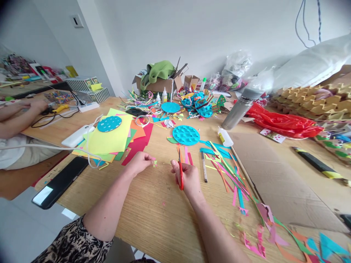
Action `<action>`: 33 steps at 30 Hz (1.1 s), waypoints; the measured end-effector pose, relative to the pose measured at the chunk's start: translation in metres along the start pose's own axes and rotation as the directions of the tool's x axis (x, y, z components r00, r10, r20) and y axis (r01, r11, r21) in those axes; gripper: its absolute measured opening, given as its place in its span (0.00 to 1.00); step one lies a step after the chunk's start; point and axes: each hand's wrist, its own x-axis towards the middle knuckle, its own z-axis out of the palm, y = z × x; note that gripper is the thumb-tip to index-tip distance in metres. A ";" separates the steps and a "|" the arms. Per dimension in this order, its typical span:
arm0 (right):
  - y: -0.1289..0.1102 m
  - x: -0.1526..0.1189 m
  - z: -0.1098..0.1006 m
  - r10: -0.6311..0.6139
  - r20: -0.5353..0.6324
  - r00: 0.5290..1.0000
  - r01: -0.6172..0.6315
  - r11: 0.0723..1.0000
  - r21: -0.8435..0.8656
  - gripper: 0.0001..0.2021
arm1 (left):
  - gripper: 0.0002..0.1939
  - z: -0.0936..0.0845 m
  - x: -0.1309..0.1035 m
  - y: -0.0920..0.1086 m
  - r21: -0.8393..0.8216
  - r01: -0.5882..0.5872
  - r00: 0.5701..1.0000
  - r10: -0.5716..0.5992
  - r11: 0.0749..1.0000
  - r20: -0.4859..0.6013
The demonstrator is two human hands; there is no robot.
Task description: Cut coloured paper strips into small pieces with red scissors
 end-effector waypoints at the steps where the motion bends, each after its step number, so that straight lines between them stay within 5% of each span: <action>1: 0.000 0.000 0.000 0.000 0.001 1.000 0.000 1.000 0.001 0.29 | 0.04 0.000 0.000 0.000 -0.047 0.017 1.000 -0.016 0.999 0.009; 9: 0.003 0.001 0.000 0.005 -0.016 1.000 -0.004 1.000 0.025 0.29 | 0.03 -0.004 -0.004 0.006 -0.158 0.126 0.992 -0.122 0.979 0.034; 14: 0.004 0.001 -0.001 0.002 -0.037 0.999 0.000 0.999 0.046 0.30 | 0.02 -0.006 -0.001 0.003 -0.145 0.086 0.996 -0.082 0.986 0.029; 22: 0.008 0.003 -0.001 -0.025 -0.046 0.999 0.028 0.996 0.079 0.28 | 0.06 -0.008 0.001 -0.005 0.080 0.026 0.999 -0.024 0.996 -0.026; 33: 0.009 0.002 -0.001 -0.039 -0.126 0.991 0.054 0.991 0.122 0.26 | 0.10 -0.014 -0.006 0.010 0.323 0.026 0.993 0.014 0.946 -0.120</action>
